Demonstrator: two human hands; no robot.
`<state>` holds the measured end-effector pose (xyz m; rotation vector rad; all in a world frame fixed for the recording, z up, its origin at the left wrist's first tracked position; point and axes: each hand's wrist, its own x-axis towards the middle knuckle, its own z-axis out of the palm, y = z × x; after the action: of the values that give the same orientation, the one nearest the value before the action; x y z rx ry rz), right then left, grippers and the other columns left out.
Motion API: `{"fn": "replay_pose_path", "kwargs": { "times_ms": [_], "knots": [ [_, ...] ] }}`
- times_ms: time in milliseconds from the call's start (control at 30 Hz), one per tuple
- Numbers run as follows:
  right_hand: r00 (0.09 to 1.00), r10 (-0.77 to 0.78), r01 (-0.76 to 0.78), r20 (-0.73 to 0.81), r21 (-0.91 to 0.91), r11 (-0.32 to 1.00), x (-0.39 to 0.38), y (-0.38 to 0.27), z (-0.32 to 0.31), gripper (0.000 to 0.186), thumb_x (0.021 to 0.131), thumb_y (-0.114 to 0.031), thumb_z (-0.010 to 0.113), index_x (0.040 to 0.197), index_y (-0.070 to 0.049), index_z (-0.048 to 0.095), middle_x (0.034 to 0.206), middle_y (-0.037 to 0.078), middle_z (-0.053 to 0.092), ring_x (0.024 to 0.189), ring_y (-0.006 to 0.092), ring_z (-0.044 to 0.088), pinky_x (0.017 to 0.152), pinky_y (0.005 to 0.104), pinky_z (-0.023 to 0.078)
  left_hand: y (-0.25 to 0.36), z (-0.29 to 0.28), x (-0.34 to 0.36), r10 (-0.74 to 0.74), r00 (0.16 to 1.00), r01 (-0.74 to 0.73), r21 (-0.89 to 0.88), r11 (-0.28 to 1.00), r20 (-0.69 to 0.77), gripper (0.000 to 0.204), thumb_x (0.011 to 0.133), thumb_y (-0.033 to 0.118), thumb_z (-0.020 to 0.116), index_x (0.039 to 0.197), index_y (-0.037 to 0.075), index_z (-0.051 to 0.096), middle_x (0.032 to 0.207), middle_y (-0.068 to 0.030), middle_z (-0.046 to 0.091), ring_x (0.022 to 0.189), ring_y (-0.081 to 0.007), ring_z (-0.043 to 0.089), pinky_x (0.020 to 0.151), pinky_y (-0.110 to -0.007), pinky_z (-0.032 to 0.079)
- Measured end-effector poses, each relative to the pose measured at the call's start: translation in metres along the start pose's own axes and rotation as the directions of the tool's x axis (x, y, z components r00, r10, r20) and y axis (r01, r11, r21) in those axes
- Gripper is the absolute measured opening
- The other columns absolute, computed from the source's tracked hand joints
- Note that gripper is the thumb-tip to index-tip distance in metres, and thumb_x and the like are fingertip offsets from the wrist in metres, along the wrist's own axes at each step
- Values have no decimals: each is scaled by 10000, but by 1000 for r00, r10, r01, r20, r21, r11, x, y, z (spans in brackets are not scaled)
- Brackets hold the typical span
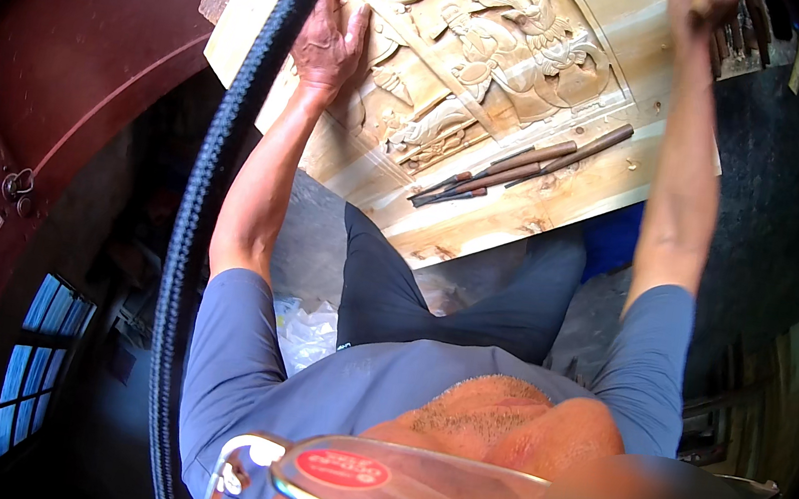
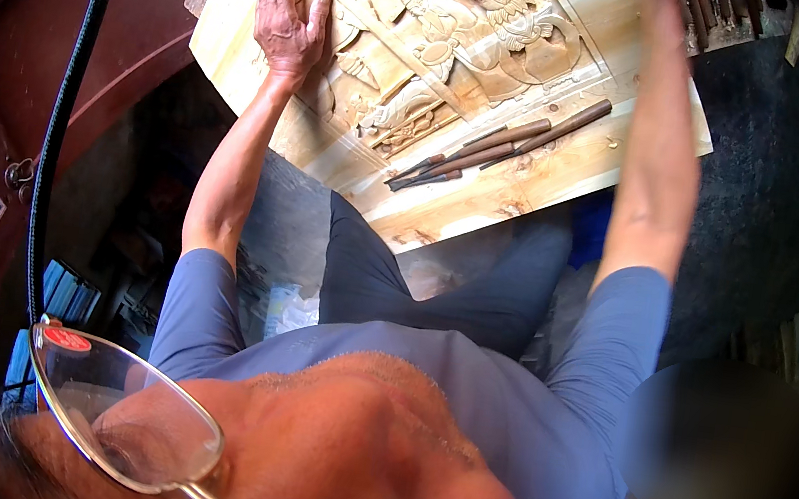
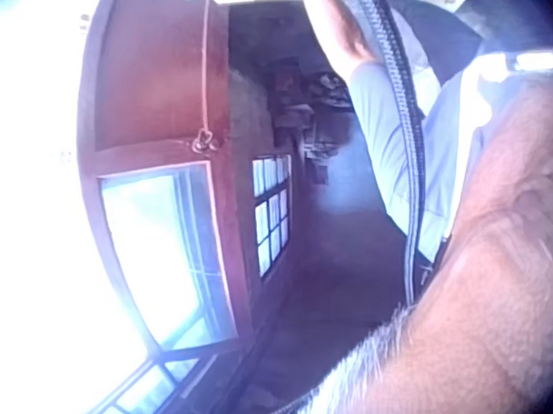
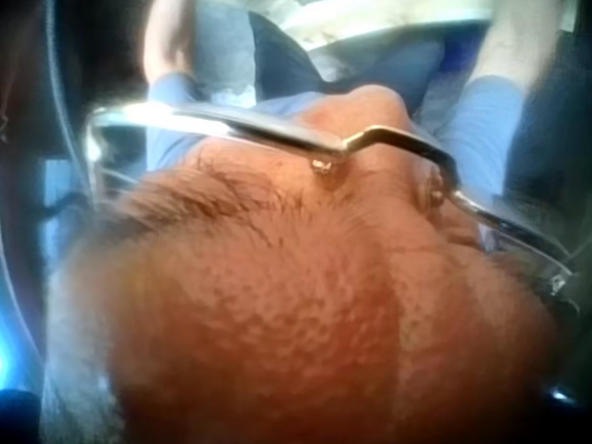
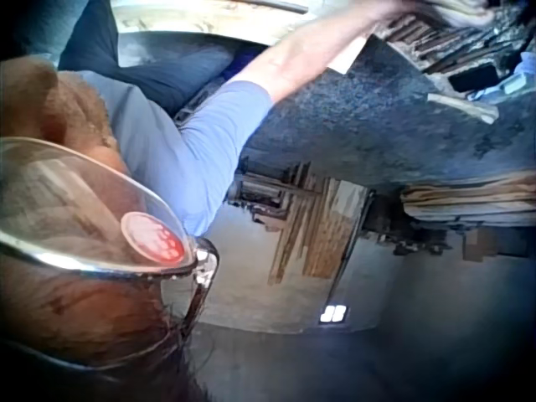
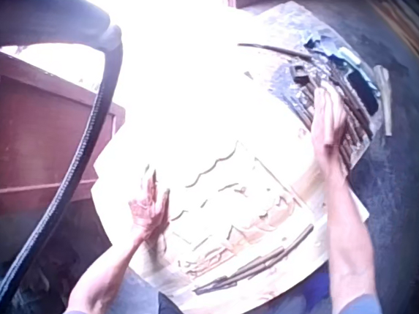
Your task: The person carves a wooden board using various chisels, holding the tools with both hands to remove thin layers of wood and refine the details of a relief scene.
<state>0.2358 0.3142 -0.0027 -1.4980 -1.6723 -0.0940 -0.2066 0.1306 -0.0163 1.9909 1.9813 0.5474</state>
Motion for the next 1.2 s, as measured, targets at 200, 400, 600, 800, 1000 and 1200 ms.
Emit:
{"fn": "replay_pose_path", "kwargs": {
  "times_ms": [200, 400, 600, 800, 1000, 1200],
  "knots": [
    [949, 313, -313, -30, 23, 950, -155, -67, -46, 359, 1095, -273, 694, 1368, -38, 698, 1231, 142, 811, 1095, 307, 798, 923, 389, 634, 7, 5, -1, 7, 1000, -7, -33, 999, -8, 578, 982, 375, 775, 1440, 52, 636, 1555, -187, 615, 1441, -403, 570, 1214, -494, 437],
    [936, 316, -341, 153, 175, 924, -189, -98, -74, 416, 1105, -221, 619, 1442, 24, 628, 1239, 136, 803, 827, 259, 787, 764, 391, 652, -13, 3, 3, 215, 970, -190, 192, 963, -118, 569, 982, 358, 778, 1444, 54, 645, 1554, -184, 625, 1449, -396, 574, 1215, -477, 445],
    [961, 136, -193, 241, 235, 953, -210, -102, -91, 415, 1081, -107, 573, 1445, 91, 601, 1287, 206, 781, 1177, 318, 773, 1001, 420, 617, 0, 14, 1, 283, 950, -252, 210, 945, -134, 577, 1000, 265, 783, 1474, -18, 617, 1543, -232, 626, 1431, -400, 597, 1209, -478, 456],
    [940, 125, -265, 318, 448, 854, -217, -108, -95, 401, 1046, -90, 596, 1396, 104, 610, 1271, 294, 750, 1239, 434, 731, 1136, 510, 549, 138, 32, -19, 443, 862, -507, -403, 762, -247, 659, 977, 432, 812, 1411, -38, 654, 1316, -266, 751, 1233, -390, 735, 1077, -482, 566],
    [964, 66, -211, 256, 591, 779, -214, -101, -90, 344, 1082, -211, 641, 1240, 90, 699, 1138, 309, 770, 1108, 511, 760, 1007, 588, 614, 183, 79, -37, 579, 811, -511, -583, 632, -83, 788, 1002, 555, 745, 1454, -74, 600, 1439, -322, 670, 1367, -431, 666, 1208, -544, 449],
    [943, 119, -272, 310, 514, 813, -218, -109, -89, 380, 1071, -159, 621, 1284, 152, 666, 1169, 298, 763, 1085, 477, 773, 974, 532, 641, 164, 89, -39, 542, 840, -466, -488, 738, 17, 869, 1035, 631, 647, 1487, -108, 566, 1455, -354, 643, 1397, -447, 642, 1214, -561, 433]
  ]
}}
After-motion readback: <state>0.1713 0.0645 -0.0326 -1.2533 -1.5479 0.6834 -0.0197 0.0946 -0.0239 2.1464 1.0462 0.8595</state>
